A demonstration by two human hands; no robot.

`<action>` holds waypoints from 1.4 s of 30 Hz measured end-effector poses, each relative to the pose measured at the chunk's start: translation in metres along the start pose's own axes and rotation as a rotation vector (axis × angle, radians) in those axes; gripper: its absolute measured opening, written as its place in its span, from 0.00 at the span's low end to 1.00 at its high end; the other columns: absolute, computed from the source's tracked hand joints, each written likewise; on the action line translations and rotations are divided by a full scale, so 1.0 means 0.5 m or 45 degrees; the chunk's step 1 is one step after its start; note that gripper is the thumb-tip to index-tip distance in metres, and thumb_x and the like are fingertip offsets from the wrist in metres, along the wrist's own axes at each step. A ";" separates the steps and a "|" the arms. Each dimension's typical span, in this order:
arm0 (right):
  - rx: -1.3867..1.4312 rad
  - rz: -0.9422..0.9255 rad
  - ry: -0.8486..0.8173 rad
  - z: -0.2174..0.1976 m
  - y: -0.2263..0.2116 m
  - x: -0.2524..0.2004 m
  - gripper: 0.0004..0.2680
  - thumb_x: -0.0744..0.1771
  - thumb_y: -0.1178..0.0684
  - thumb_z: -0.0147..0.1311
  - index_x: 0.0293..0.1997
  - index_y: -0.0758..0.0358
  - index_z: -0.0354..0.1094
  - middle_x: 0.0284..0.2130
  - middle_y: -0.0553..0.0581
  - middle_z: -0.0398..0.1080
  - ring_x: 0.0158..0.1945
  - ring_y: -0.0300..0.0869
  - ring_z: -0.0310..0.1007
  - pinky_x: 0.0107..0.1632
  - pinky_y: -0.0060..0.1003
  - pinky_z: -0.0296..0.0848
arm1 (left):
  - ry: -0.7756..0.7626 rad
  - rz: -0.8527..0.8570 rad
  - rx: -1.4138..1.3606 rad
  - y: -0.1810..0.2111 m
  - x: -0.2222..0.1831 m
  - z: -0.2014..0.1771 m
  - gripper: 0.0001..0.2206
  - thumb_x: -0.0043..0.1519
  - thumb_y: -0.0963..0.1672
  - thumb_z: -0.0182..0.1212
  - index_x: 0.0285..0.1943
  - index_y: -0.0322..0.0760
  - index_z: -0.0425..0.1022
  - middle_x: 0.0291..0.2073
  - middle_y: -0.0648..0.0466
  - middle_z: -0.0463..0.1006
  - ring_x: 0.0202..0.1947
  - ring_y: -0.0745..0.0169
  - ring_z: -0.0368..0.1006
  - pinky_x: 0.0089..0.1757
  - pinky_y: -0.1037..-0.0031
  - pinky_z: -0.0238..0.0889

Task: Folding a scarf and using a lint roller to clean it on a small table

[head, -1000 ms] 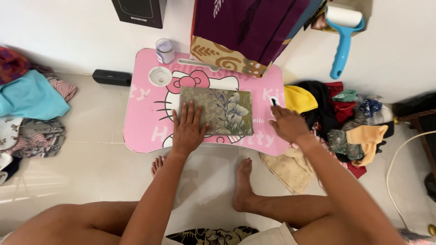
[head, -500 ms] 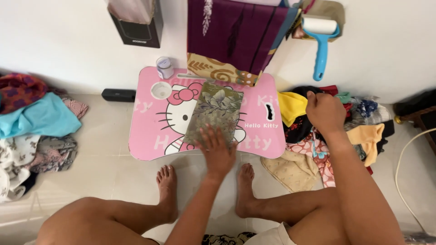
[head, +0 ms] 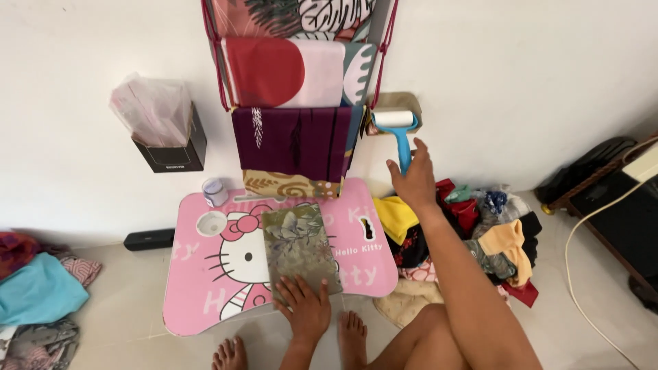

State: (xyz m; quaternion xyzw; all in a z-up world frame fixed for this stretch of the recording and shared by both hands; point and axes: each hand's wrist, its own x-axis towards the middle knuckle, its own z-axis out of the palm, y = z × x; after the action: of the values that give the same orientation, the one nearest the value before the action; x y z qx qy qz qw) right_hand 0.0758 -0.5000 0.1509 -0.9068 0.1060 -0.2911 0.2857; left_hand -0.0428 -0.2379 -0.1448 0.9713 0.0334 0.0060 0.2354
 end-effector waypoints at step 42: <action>-0.310 -0.067 -0.717 0.400 -0.232 -0.370 0.16 0.68 0.56 0.46 0.63 0.64 0.66 0.38 0.67 0.70 0.37 0.64 0.78 0.31 0.51 0.78 | -0.129 -0.673 -1.777 -0.073 -0.030 -0.156 0.17 0.67 0.51 0.62 0.26 0.43 0.77 0.20 0.53 0.83 0.27 0.71 0.77 0.36 0.78 0.64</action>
State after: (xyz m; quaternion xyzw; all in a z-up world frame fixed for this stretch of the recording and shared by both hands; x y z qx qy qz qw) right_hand 0.0470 -0.2480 -0.0016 -0.9818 0.0332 -0.0208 0.1856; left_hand -0.0623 -0.1711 -0.0918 0.5548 0.2433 -0.0759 0.7920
